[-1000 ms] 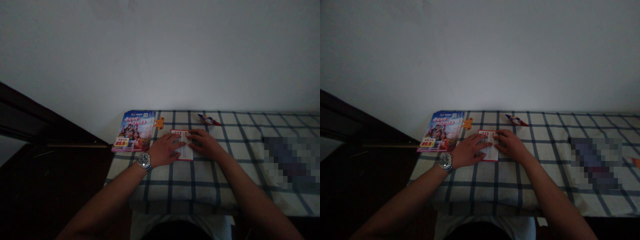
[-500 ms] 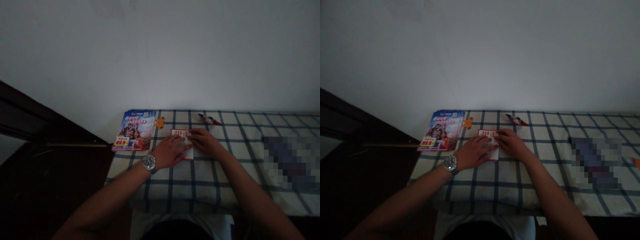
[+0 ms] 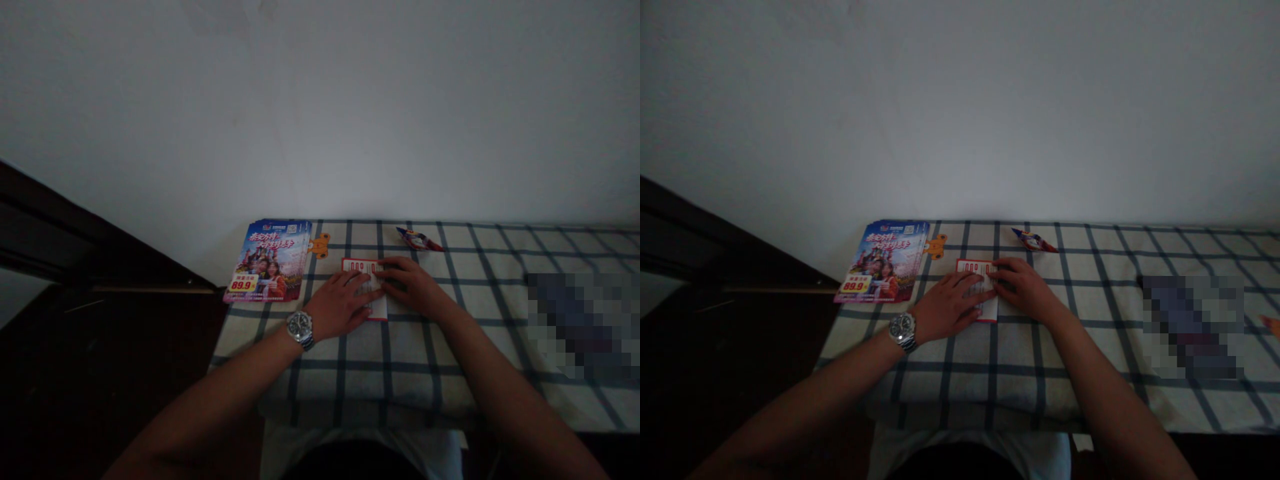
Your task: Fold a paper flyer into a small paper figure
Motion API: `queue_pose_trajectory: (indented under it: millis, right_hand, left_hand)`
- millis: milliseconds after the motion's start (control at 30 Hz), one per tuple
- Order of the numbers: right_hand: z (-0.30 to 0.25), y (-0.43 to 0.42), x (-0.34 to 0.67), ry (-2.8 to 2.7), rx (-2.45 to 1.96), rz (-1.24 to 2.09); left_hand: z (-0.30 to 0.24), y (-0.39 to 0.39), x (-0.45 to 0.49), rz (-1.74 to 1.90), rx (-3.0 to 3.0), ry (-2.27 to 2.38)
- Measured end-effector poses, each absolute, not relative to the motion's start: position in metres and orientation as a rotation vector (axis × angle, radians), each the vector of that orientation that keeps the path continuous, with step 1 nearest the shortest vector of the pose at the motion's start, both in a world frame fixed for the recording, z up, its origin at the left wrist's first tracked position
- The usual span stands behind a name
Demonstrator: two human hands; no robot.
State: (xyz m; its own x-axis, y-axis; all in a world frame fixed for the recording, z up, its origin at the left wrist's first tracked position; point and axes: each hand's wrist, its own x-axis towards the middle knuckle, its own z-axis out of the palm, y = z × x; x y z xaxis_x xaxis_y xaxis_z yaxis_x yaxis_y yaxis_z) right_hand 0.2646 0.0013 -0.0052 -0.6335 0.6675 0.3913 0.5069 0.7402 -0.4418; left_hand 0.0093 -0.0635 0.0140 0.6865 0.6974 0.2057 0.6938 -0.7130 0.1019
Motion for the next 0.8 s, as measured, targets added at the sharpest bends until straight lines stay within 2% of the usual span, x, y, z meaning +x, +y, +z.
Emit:
queue_pose_trajectory:
  millis: [800]
  right_hand:
    - [-0.0001, 0.0003, 0.2644, -2.357, -0.930, 0.451]
  left_hand:
    - [0.0180, -0.0629, 0.0125, 0.371, 2.883, 1.188]
